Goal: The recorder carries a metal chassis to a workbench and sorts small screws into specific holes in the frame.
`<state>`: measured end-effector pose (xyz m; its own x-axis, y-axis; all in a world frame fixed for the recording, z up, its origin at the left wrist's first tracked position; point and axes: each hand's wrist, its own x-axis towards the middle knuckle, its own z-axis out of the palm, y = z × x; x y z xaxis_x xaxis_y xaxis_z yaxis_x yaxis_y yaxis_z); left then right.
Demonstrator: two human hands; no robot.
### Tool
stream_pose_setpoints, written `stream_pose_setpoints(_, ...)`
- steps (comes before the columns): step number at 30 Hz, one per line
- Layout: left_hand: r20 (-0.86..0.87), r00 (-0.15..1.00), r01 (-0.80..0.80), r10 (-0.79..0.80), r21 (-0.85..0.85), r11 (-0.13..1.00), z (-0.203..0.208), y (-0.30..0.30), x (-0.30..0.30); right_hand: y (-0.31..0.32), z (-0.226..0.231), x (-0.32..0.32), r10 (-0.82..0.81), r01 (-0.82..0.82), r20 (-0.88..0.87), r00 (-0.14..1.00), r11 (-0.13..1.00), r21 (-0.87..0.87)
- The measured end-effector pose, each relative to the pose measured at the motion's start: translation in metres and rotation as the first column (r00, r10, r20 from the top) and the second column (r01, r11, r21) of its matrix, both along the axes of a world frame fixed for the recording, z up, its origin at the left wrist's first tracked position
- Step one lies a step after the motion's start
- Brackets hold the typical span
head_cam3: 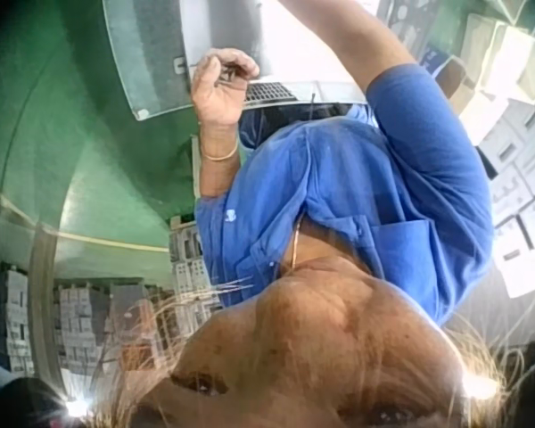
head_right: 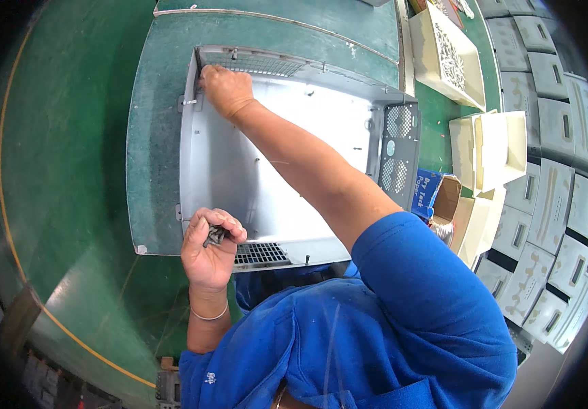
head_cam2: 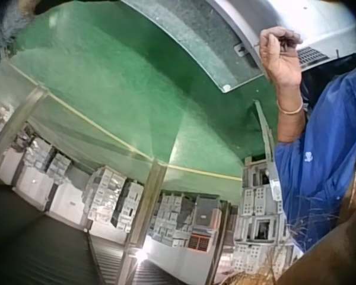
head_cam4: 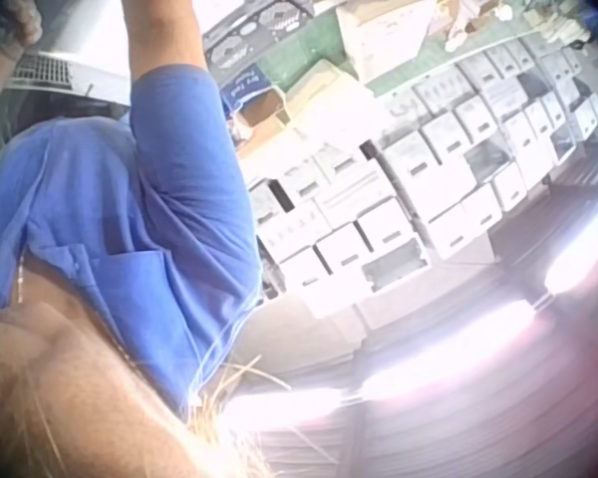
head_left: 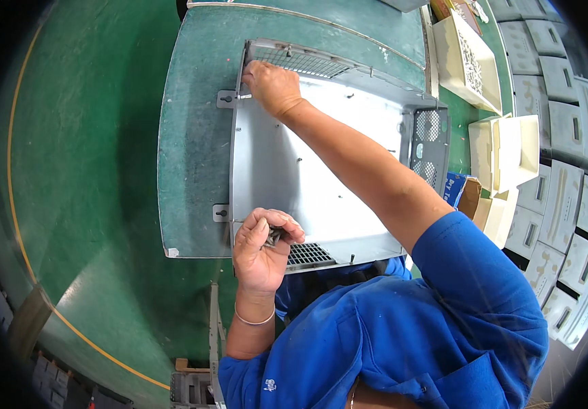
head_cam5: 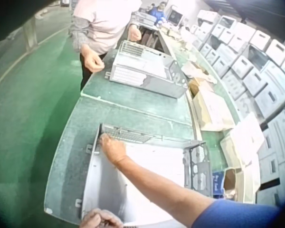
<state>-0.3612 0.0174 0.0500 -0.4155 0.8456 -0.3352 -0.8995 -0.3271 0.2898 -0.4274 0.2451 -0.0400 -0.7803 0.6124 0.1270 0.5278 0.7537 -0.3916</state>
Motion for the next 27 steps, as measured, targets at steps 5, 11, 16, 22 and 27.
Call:
stream_pose_setpoints(5, 0.040, 0.998, -0.040, 0.039, 0.018, 0.999, -0.001, 0.000, 0.001, 0.003, 0.004, -0.001, 0.038, -0.039, 0.080, 0.996, 0.999, 0.007)
stream_pose_setpoints(11, -0.031, 1.000, 0.001, -0.001, 0.002, 1.000, 0.000, 0.000, 0.000, 0.000, -0.003, 0.003, 0.045, -0.044, -0.038, 0.998, 0.999, 0.013)
stream_pose_setpoints(16, -0.016, 1.000, -0.004, 0.004, 0.004, 1.000, -0.001, 0.000, 0.000, 0.001, 0.003, -0.002, 0.032, -0.031, 0.083, 0.996, 0.999, -0.017)
stream_pose_setpoints(22, -0.024, 1.000, -0.003, 0.004, 0.015, 1.000, -0.001, -0.001, 0.001, 0.004, 0.006, -0.004, 0.054, -0.052, 0.211, 0.976, 0.998, -0.019)
stream_pose_setpoints(27, 0.039, 0.997, -0.068, 0.069, -0.030, 0.997, -0.005, -0.002, 0.003, -0.001, 0.016, -0.001, 0.049, -0.041, 0.193, 0.980, 0.998, -0.045)
